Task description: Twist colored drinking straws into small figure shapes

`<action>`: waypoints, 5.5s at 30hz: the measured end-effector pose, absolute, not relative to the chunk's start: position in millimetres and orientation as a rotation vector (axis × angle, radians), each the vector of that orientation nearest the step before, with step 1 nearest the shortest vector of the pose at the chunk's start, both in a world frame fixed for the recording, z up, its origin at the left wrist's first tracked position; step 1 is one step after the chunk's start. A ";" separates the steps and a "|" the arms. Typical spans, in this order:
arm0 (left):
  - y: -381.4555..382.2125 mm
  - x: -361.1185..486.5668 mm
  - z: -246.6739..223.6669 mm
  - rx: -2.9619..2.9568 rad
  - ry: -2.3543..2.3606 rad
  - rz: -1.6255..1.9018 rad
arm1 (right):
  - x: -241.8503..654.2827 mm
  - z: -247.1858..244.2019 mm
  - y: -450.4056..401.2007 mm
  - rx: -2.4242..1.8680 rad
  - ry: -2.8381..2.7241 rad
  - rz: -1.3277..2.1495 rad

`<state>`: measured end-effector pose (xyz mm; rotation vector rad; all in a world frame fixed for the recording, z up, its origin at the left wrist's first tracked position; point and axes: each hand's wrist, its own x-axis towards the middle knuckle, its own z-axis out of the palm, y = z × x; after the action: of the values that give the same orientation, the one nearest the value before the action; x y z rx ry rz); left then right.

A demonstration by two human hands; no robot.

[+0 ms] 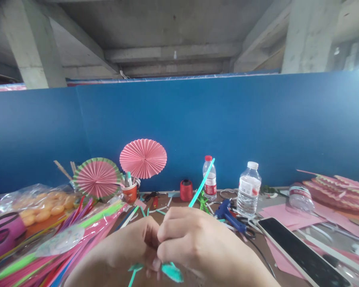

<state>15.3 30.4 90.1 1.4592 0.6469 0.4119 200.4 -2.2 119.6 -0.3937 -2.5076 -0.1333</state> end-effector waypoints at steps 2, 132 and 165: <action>31.8 16.5 85.4 1.408 0.625 0.439 | 201.9 122.1 -1.3 -0.382 -2.480 -0.155; 63.2 26.9 67.6 1.248 1.007 1.412 | 164.6 59.5 50.2 -0.900 -1.596 0.911; 43.6 29.7 60.3 2.237 1.208 1.704 | 144.7 52.1 44.7 -0.782 -1.089 1.017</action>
<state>29.7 43.6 60.3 2.2369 1.2082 1.7036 144.7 44.7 52.1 -0.7820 -1.0885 1.0171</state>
